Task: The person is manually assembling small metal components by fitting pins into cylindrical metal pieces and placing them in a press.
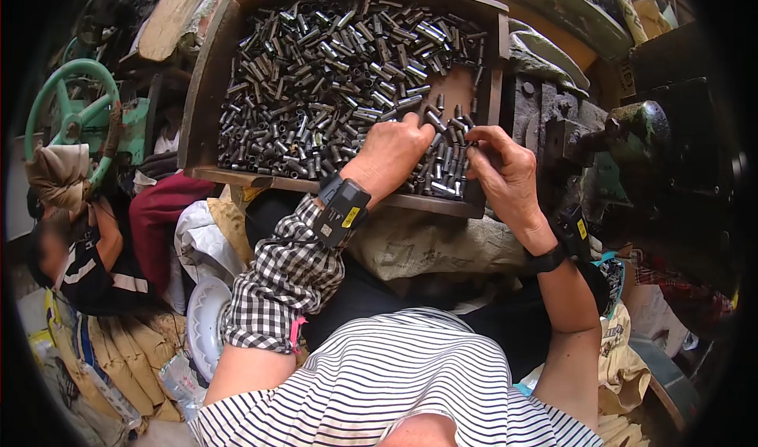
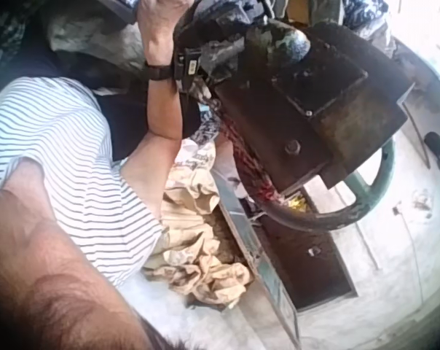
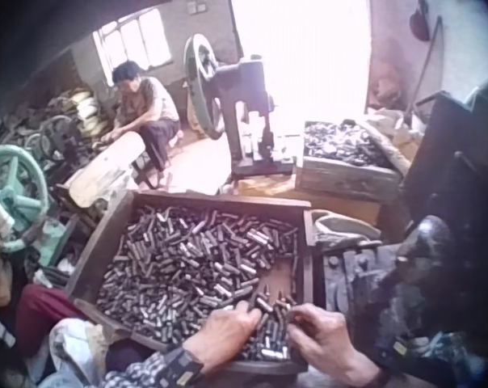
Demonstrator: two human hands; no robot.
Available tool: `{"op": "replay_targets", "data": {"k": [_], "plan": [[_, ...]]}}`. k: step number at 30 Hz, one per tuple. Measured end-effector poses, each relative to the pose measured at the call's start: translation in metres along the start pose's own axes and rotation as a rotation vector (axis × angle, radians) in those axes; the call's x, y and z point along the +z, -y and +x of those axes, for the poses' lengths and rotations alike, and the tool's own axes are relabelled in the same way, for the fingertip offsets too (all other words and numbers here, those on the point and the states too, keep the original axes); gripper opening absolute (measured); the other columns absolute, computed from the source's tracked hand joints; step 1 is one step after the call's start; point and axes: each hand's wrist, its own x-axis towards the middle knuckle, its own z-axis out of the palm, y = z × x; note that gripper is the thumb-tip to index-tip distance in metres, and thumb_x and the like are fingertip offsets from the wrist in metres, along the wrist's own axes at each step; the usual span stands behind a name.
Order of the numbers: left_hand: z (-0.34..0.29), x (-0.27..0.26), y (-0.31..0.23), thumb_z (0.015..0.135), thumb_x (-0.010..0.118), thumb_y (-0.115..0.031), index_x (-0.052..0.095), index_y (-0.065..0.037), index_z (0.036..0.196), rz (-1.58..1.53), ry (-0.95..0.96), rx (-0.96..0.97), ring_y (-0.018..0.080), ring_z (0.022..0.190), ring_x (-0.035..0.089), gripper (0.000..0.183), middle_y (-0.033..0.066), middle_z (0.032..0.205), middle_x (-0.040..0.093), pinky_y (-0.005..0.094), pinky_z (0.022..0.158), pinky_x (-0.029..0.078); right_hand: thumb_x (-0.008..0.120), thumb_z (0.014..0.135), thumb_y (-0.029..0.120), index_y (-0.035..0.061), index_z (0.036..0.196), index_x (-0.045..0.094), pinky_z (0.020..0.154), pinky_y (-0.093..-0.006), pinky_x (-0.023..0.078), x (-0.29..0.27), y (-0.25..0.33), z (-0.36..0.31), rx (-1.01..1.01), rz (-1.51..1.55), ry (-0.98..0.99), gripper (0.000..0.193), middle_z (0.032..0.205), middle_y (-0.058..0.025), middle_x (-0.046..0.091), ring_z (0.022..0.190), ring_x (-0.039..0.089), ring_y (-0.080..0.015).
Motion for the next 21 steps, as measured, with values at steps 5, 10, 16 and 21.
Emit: {"op": "replay_targets", "data": {"k": [5, 10, 16, 21], "plan": [[0.000, -0.001, -0.005, 0.075, 0.062, -0.005, 0.054, -0.003, 0.084, -0.061, -0.042, -0.055, 0.0301, 0.066, 0.064, 0.013, 0.0140, 0.079, 0.059, 0.0370, 0.056, 0.053, 0.055, 0.086, 0.000, -0.0034, 0.096, 0.055, 0.058, -0.0219, 0.051, 0.005, -0.002, 0.001, 0.126, 0.207, 0.010, 0.010, 0.078, -0.0072, 0.063, 0.069, 0.066, -0.0121], [0.001, -0.019, -0.006, 0.075, 0.065, -0.008, 0.057, 0.001, 0.088, -0.601, -0.171, -0.120, 0.0215, 0.055, 0.061, 0.017, 0.0119, 0.070, 0.062, 0.0295, 0.050, 0.050, 0.055, 0.088, 0.001, -0.0031, 0.099, 0.052, 0.061, -0.0226, 0.054, 0.001, -0.011, 0.004, 0.266, 0.507, 0.016, 0.012, 0.086, -0.0076, 0.062, 0.075, 0.067, -0.0150], [-0.003, -0.025, -0.005, 0.084, 0.056, -0.007, 0.061, -0.001, 0.097, -1.711, 0.020, -0.515, 0.0057, 0.046, 0.054, 0.015, 0.0041, 0.067, 0.062, 0.0171, 0.040, 0.042, 0.057, 0.089, 0.003, -0.0037, 0.100, 0.051, 0.062, -0.0248, 0.056, 0.001, -0.006, 0.004, 0.377, 0.711, 0.006, 0.014, 0.087, -0.0098, 0.062, 0.077, 0.068, -0.0169], [-0.004, -0.020, -0.006, 0.086, 0.057, -0.008, 0.060, -0.001, 0.099, -1.820, 0.011, -0.547, 0.0069, 0.049, 0.055, 0.015, 0.0053, 0.070, 0.062, 0.0175, 0.043, 0.046, 0.058, 0.090, 0.005, -0.0033, 0.100, 0.051, 0.061, -0.0257, 0.057, 0.003, -0.007, 0.002, 0.410, 0.803, 0.012, 0.015, 0.085, -0.0106, 0.063, 0.077, 0.068, -0.0181]]}}
